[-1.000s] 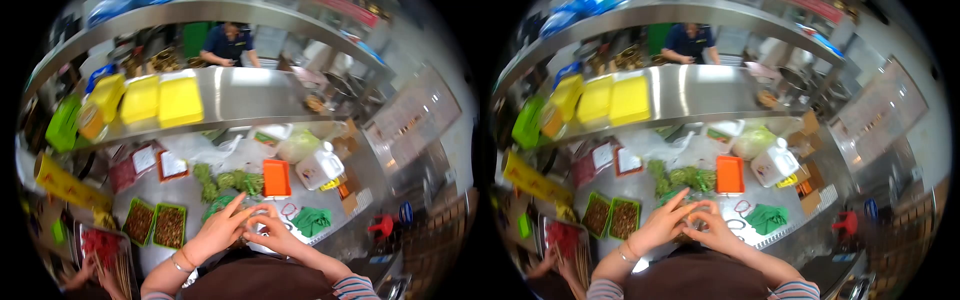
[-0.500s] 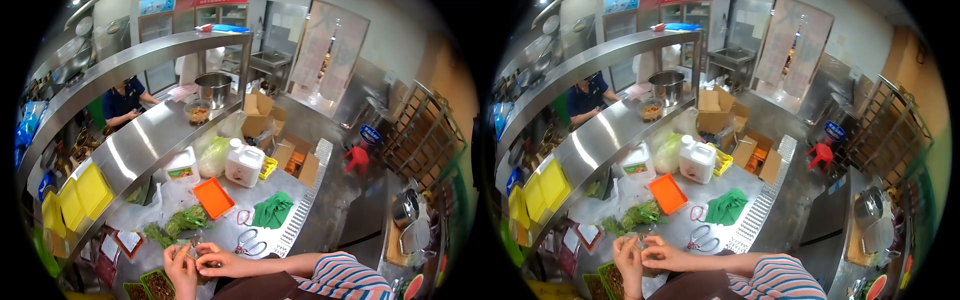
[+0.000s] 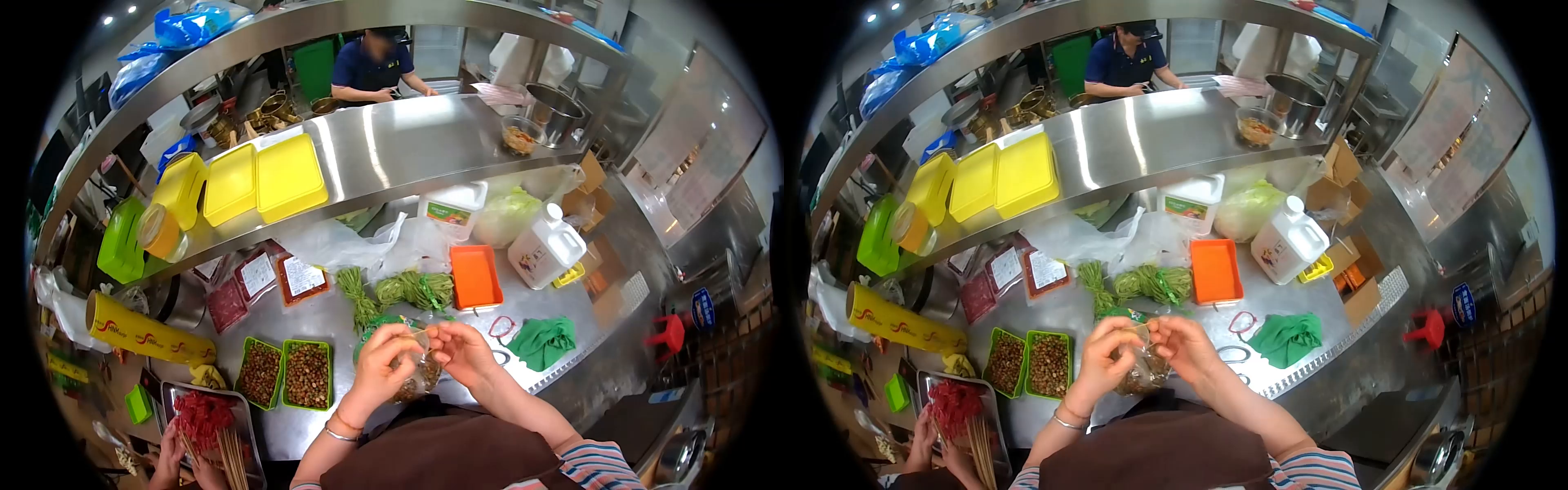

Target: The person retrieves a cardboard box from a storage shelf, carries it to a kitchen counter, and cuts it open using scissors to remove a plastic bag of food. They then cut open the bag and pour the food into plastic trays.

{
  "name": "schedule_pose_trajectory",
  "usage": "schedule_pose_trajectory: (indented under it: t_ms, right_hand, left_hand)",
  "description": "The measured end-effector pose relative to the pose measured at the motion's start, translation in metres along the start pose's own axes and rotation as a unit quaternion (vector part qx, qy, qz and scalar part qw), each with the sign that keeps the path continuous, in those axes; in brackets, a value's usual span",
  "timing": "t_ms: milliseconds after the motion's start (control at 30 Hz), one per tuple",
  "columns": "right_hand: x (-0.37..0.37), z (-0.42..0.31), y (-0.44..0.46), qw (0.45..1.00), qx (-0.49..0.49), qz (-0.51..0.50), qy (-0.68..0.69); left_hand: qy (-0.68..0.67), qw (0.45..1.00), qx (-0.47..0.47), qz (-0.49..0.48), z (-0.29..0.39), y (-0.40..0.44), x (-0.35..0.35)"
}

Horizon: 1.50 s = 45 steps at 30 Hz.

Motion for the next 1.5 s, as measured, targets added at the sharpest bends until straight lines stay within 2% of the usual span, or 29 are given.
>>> schedule_pose_trajectory:
  t_ms: [100, 167, 233, 300, 367, 433, 633, 700, 733, 767, 833, 867, 900, 933, 1000, 1033, 1100, 1133, 1167, 1233, 1267, 1333, 1367, 1433, 1500]
  right_hand:
    - [0.002, 0.004, 0.013, 0.999, 0.025, -0.005, 0.035]
    - [0.0, 0.013, 0.019, 0.998, 0.042, -0.014, 0.052]
    - [0.004, 0.008, 0.014, 0.998, 0.045, -0.037, 0.025]
    - [0.017, -0.001, 0.004, 0.997, 0.053, -0.054, -0.003]
    - [0.039, -0.028, 0.001, 0.973, -0.056, -0.067, -0.214]
    - [0.04, -0.03, 0.004, 0.974, -0.044, -0.046, -0.219]
    - [0.051, -0.041, -0.003, 0.94, -0.132, -0.052, -0.31]
    - [0.02, -0.026, 0.011, 0.983, -0.032, -0.005, -0.178]
    - [0.011, -0.014, 0.013, 0.989, 0.03, 0.038, -0.14]
    - [0.008, -0.006, 0.016, 0.99, 0.06, 0.041, -0.125]
    - [0.008, -0.002, 0.017, 0.992, 0.062, -0.015, -0.109]
    - [0.005, -0.003, 0.014, 0.993, 0.061, -0.007, -0.106]
    - [0.009, -0.001, 0.01, 0.984, 0.094, -0.036, -0.144]
    - [0.01, 0.001, 0.006, 0.973, 0.125, -0.064, -0.182]
    - [0.009, 0.002, 0.001, 0.971, 0.12, -0.07, -0.195]
    - [0.008, 0.005, -0.002, 0.967, 0.121, -0.082, -0.211]
    - [0.001, 0.011, -0.003, 0.964, 0.131, -0.097, -0.209]
    - [-0.001, 0.015, -0.002, 0.977, 0.121, -0.086, -0.15]
    - [-0.002, 0.016, -0.002, 0.987, 0.109, -0.076, -0.091]
    - [0.0, 0.023, -0.007, 0.99, 0.111, -0.065, -0.066]
    - [0.003, 0.017, -0.009, 0.981, 0.002, -0.056, -0.184]
    - [0.026, 0.006, -0.023, 0.895, -0.228, -0.056, -0.379]
    - [0.037, 0.003, -0.038, 0.822, -0.279, -0.068, -0.491]
    - [0.051, 0.003, -0.047, 0.806, -0.28, -0.083, -0.515]
    - [0.016, 0.016, -0.032, 0.944, -0.142, 0.003, -0.298]
  left_hand:
    - [0.003, 0.999, 0.042, 0.007, 0.0, -0.005, -0.002]
    - [-0.008, 0.999, 0.034, 0.021, -0.003, -0.009, -0.007]
    - [0.01, 0.997, 0.067, -0.032, 0.004, -0.007, -0.001]
    - [0.008, 0.997, 0.057, -0.054, 0.007, -0.002, -0.004]
    - [-0.014, 0.995, 0.009, -0.095, 0.004, 0.005, -0.007]
    - [0.007, 0.995, 0.013, -0.098, 0.011, 0.011, -0.007]
    - [0.059, 0.986, 0.005, -0.157, 0.01, 0.006, 0.009]
    - [0.01, 0.995, 0.033, -0.098, 0.01, 0.006, 0.003]
    - [0.003, 0.995, 0.055, -0.087, 0.006, 0.005, 0.003]
    - [-0.002, 0.994, 0.057, -0.096, 0.006, 0.005, 0.003]
    - [0.006, 0.991, 0.064, -0.119, 0.013, 0.005, 0.005]
    - [-0.005, 0.99, 0.049, -0.136, 0.009, 0.003, 0.005]
    - [-0.01, 0.989, 0.047, -0.143, 0.011, 0.001, 0.006]
    - [-0.036, 0.993, 0.02, -0.11, 0.012, 0.003, 0.001]
    - [-0.08, 0.993, -0.055, -0.071, 0.004, 0.003, -0.003]
    - [-0.081, 0.992, -0.057, -0.077, 0.001, 0.001, -0.001]
    - [-0.086, 0.995, -0.037, -0.028, -0.007, -0.004, -0.005]
    - [-0.103, 0.994, -0.039, 0.003, -0.013, -0.007, -0.008]
    - [-0.187, 0.979, -0.068, 0.044, -0.022, -0.009, -0.012]
    - [-0.26, 0.956, -0.092, 0.103, -0.042, -0.015, -0.017]
    - [-0.257, 0.956, -0.094, 0.105, -0.045, -0.016, -0.017]
    - [-0.414, 0.884, -0.114, 0.187, -0.057, -0.014, -0.02]
    - [-0.414, 0.883, -0.113, 0.188, -0.057, -0.01, -0.021]
    - [-0.456, 0.831, -0.203, 0.246, -0.073, -0.015, -0.026]
    - [-0.49, 0.813, -0.203, 0.24, -0.079, -0.017, -0.029]
Point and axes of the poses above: each hand's wrist, its own y-axis towards the middle knuckle, its own x-axis out of the palm, z = x × y, the point moved 7 cm from there along y, towards the middle knuckle, and after that the axes turned 14 degrees about -y, right-handed, at the moved point
